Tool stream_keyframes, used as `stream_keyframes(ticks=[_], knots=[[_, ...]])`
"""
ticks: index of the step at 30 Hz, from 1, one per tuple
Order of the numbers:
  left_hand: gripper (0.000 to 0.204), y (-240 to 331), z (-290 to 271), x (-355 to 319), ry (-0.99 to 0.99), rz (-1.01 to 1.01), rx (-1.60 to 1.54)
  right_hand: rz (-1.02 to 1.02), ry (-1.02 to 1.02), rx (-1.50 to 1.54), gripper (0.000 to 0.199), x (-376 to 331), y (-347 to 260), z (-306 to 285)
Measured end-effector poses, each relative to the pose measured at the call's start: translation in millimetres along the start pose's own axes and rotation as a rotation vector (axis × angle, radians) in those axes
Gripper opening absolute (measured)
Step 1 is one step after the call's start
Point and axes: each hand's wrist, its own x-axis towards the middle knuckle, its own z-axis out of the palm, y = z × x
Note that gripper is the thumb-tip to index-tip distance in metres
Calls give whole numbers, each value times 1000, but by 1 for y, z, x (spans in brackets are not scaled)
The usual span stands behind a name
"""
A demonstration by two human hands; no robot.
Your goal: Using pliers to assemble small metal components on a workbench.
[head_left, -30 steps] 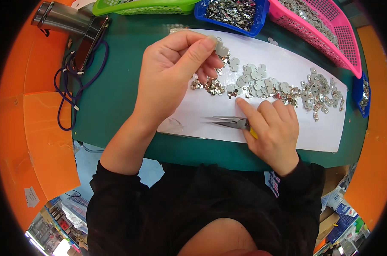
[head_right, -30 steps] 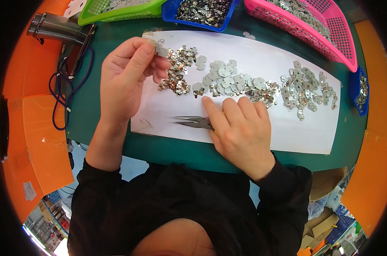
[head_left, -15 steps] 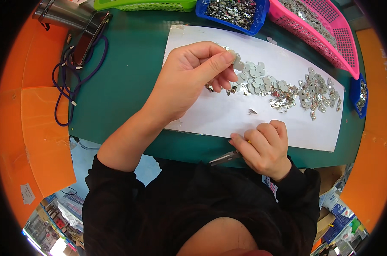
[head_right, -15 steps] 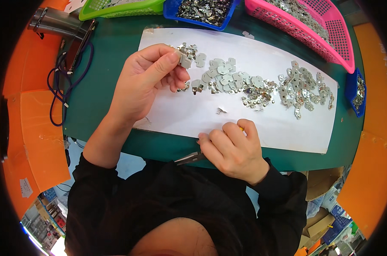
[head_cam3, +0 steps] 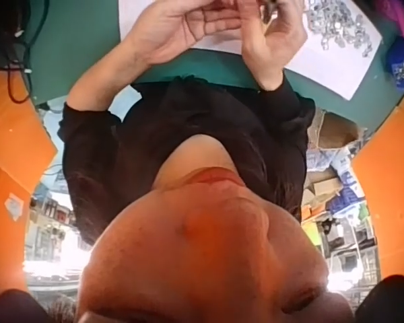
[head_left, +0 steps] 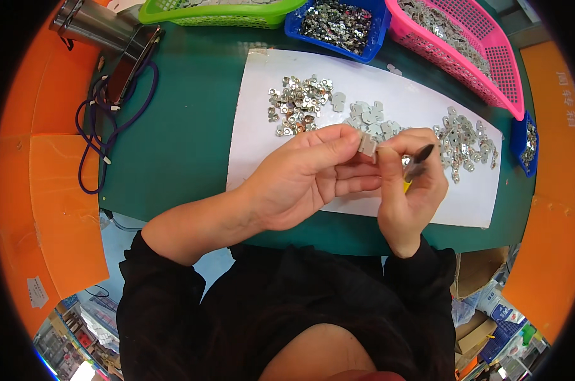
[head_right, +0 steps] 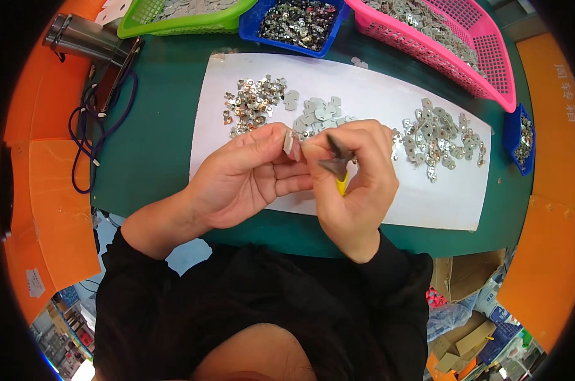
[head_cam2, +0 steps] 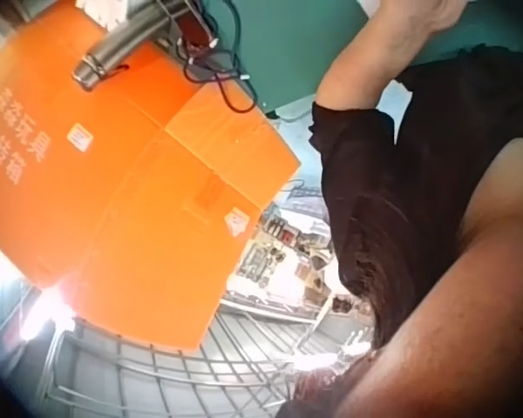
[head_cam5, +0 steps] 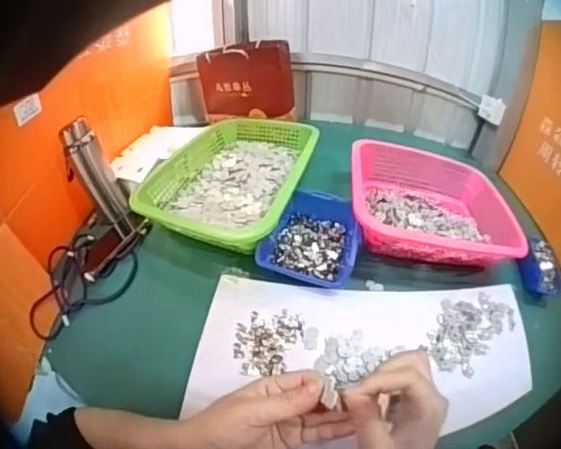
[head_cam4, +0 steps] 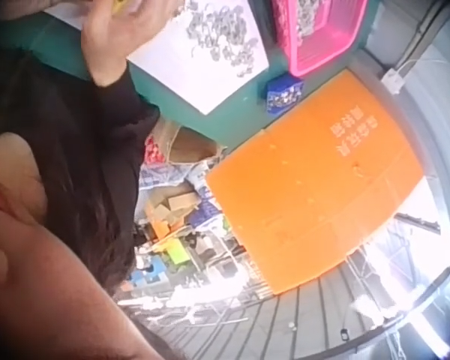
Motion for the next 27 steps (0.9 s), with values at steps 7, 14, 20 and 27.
stream_keyframes(ticks=[7,14,20,27], knots=[[24,-3,4,-4,108,21,149,-337,45,-439,33,2,7,-6],[21,1,1,-1,105,9,220,-354,12,-445,30,0,4,-8],[25,2,-8,0,43,-79,147,-152,-134,-166,5,-4,2,-7],[22,0,-9,1,29,-95,114,-80,-131,-141,5,-5,2,-10]])
